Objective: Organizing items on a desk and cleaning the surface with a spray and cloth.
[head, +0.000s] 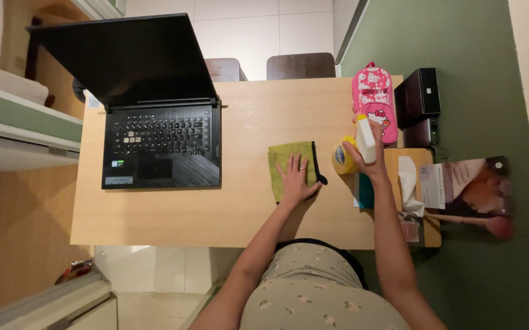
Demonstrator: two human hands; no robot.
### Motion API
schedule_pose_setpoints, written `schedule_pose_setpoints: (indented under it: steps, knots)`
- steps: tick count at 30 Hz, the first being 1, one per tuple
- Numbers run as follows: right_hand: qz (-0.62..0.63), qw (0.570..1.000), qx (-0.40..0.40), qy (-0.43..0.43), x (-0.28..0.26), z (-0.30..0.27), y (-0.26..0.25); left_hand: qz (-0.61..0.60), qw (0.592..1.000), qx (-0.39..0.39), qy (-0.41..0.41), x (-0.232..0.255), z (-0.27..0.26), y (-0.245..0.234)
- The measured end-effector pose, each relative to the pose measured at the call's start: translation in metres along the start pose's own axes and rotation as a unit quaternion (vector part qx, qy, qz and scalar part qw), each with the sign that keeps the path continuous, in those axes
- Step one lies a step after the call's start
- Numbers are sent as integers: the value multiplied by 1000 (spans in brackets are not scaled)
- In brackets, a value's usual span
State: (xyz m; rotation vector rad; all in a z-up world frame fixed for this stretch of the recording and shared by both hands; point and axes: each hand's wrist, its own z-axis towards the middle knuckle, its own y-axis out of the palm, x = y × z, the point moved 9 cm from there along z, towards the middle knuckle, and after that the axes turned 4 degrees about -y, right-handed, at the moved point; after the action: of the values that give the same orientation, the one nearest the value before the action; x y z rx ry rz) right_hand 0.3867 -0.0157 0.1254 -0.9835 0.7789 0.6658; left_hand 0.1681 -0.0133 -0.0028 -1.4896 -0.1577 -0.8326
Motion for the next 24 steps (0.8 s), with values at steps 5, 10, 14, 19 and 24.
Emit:
schedule_pose_setpoints:
  steps: [5,10,14,19,24]
  knots:
    - [125,990,-52,-28,-45,-3,21,41,999,17,-21,-36,-30,-3]
    - [95,992,-79,-33,-65,-10,48,44,997,37,-57,-67,-70,-31]
    - [155,967,-154,128,-54,-33,102,55,990,82,-101,-86,-101,-56]
    - [116,979,-160,-45,-101,-48,132,22,978,106,-179,-93,-120,-97]
    - [110,981,-149,51,-53,-70,155,45,974,121,-188,-103,-126,-107]
